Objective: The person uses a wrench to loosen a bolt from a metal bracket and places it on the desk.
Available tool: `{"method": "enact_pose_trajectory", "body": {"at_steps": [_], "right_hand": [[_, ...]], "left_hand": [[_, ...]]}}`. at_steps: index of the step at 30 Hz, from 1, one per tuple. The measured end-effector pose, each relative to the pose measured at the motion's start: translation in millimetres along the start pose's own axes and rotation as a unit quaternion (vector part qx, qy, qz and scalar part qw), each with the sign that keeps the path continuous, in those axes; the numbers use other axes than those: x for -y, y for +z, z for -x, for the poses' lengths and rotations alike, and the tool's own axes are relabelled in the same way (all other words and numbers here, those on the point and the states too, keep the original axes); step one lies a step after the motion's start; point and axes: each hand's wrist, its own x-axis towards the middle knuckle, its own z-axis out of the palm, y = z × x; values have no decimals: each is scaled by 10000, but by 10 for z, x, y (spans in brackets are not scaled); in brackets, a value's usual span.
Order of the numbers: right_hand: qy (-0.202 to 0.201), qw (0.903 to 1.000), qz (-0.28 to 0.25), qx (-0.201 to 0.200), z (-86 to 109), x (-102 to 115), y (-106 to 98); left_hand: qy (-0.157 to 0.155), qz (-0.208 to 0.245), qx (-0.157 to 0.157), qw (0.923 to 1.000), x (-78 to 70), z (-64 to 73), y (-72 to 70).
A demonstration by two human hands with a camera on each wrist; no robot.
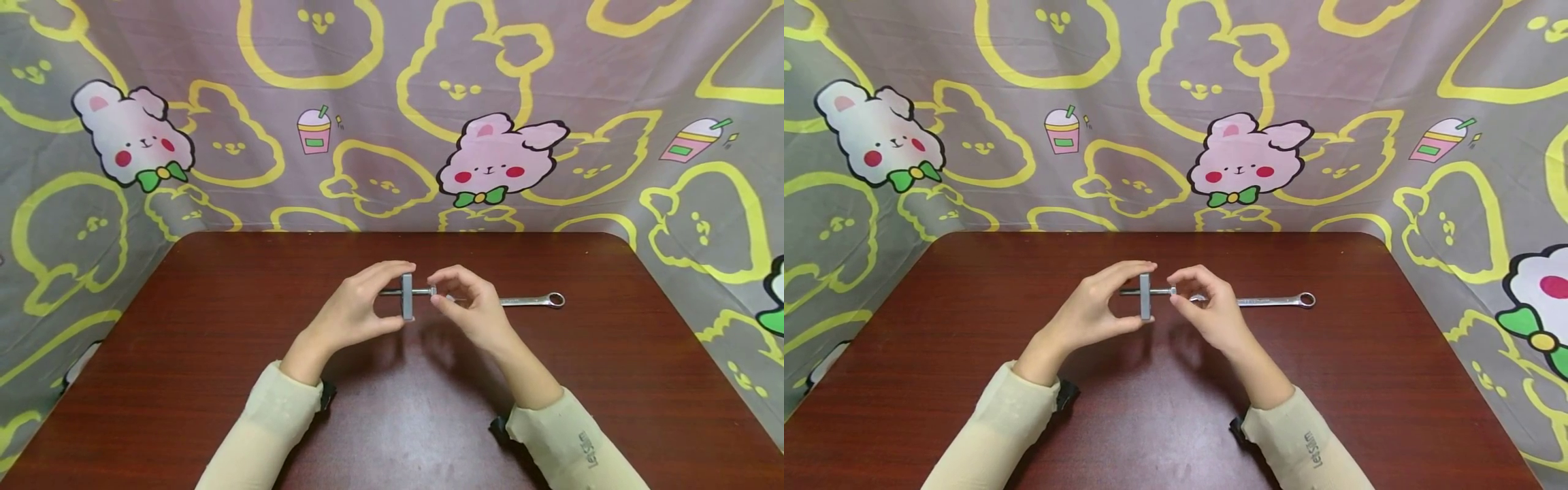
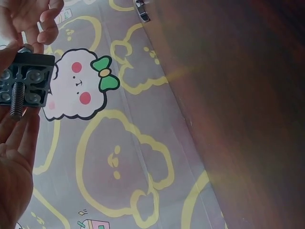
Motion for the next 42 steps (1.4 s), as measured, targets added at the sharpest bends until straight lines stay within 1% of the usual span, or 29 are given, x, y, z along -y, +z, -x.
{"method": "enact_pose_trajectory", "body": {"at_steps": [4,8,13,17,21,23,25,28,30,32,34,38,42], "right_hand": [[374,9990,-247,-47,-24,-11,-23],[710,9971,-273,-25,-61,-41,-38],[925,9956,-157,68,-81,-69,-21],[1061,9934,-423,84,-76,-46,7],[1084,9921,-627,62,-71,-2,21],[1028,9934,-513,68,-68,9,21],[917,9952,-331,84,-59,18,22],[638,9978,-135,126,-47,26,30],[473,9987,-127,146,-42,27,39],[420,9988,-217,132,-43,24,47],[521,9981,-327,57,-47,22,53],[950,9943,-470,-135,-62,32,58],[1237,9915,-385,-115,-88,16,64]], "left_hand": [[50,-10,-41,10000,10,-3,3],[84,-14,-61,9999,19,-8,6],[72,24,-41,10000,19,-5,5],[51,-7,-2,10000,14,4,8],[24,-60,7,10000,11,4,-1],[3,-85,-5,10000,14,2,-7],[-16,-109,-10,9999,19,4,-9],[-41,-104,-5,9999,26,10,-6],[-46,-75,-8,10000,28,13,-5],[-37,-45,-27,10000,26,15,-6],[-20,-29,-69,10000,27,17,-7],[17,-9,-128,9999,29,16,-8],[50,-15,-140,9999,27,14,-8]]}}
